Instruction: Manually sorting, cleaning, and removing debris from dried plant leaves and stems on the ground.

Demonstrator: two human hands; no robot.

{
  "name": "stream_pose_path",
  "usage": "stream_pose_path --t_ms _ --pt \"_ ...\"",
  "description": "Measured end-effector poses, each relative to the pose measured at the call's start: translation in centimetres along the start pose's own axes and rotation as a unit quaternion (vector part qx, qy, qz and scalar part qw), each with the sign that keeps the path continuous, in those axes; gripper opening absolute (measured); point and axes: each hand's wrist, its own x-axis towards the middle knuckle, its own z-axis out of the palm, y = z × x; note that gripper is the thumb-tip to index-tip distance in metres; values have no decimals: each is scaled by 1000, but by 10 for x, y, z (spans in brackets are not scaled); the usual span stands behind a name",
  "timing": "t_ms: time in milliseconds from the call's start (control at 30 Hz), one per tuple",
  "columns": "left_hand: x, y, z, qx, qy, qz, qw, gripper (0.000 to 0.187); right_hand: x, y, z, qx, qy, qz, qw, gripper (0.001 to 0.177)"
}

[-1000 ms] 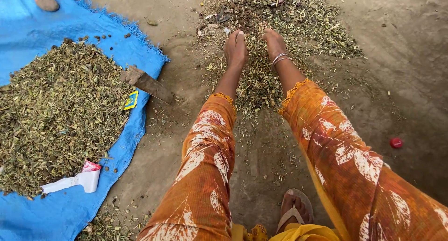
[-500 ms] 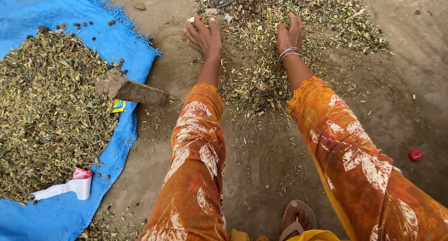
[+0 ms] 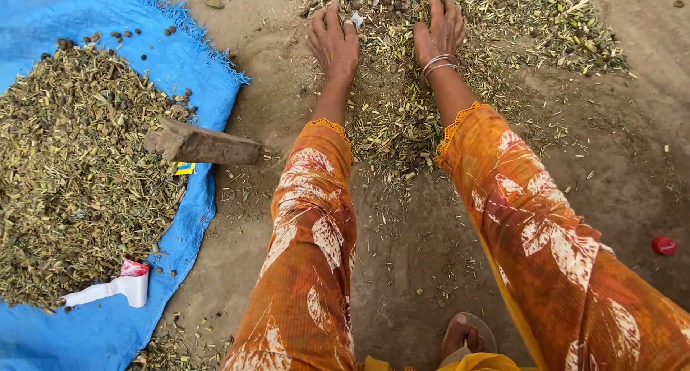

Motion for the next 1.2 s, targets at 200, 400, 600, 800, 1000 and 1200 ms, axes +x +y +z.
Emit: stream_pose_path --t_ms 200,400,600,800,1000,1200 --pt "-31 27 1 -22 42 187 981 54 -30 -32 -7 -19 -13 -198 980 67" --pt "-64 47 -18 -92 -73 220 968 44 -55 -30 -33 25 -46 -238 970 53" --pt "-71 50 -36 -85 -124 166 975 34 -57 -13 -49 71 -2 -216 974 35" --pt "-77 38 -14 28 -35 55 997 49 -30 12 -9 22 60 -88 994 52" --pt "-102 45 -21 -38 -53 158 985 46 -76 -23 -35 56 -34 -243 968 49" --pt "-115 47 -65 -106 -136 97 980 35 -93 -27 -62 175 -58 -197 963 31"
